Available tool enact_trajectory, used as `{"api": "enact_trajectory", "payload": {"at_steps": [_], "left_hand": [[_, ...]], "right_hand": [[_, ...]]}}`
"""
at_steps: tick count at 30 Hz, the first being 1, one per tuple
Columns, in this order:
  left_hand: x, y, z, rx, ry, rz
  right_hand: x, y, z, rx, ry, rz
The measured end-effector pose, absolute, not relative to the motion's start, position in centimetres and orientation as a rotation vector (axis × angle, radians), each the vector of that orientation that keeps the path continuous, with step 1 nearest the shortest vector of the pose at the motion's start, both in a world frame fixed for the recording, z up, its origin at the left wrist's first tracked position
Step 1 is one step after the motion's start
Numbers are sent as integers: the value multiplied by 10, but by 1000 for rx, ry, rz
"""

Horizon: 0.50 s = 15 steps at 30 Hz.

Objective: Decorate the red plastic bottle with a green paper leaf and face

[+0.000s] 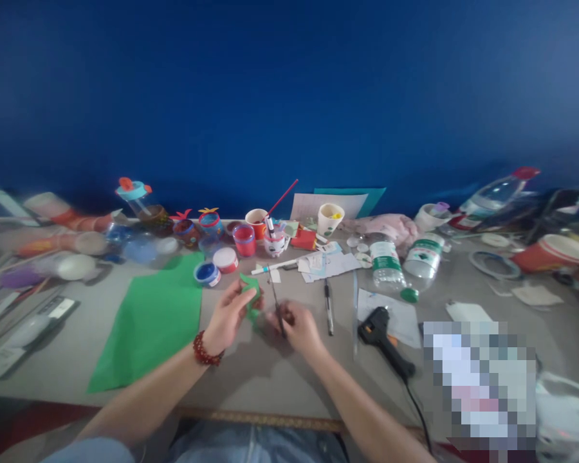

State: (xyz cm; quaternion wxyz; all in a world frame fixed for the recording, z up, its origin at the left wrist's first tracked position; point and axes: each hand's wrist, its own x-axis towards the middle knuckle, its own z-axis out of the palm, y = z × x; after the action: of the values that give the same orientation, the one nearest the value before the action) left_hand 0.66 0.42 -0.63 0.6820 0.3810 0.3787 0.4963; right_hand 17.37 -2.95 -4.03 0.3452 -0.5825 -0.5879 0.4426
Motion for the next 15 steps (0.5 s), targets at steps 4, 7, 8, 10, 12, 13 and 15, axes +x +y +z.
{"api": "enact_trajectory", "payload": {"at_steps": [4,7,8,10,12,13,15], "left_hand": [[6,6,-6,899,871,1080],[5,7,-8,950,900,1089],[5,7,-8,965,914,1088],[4,8,-7,1003,941,1082],[3,9,-7,1053,970,1074],[3,9,-7,1081,986,1067],[2,10,-7,1141,1013,1052]], "right_hand": [[188,-21,-33,-1878,-1823,682],[192,-22,-25,-2137,-2007,424],[192,-24,-22,-2192,-2052,368],[192,-26,-20,-2252,-2101,282],[192,-29,-20,-2281,-2112,221],[191,-29,-20,-2277,-2120,201],[191,-29,-20,-2226,-2168,184]]}}
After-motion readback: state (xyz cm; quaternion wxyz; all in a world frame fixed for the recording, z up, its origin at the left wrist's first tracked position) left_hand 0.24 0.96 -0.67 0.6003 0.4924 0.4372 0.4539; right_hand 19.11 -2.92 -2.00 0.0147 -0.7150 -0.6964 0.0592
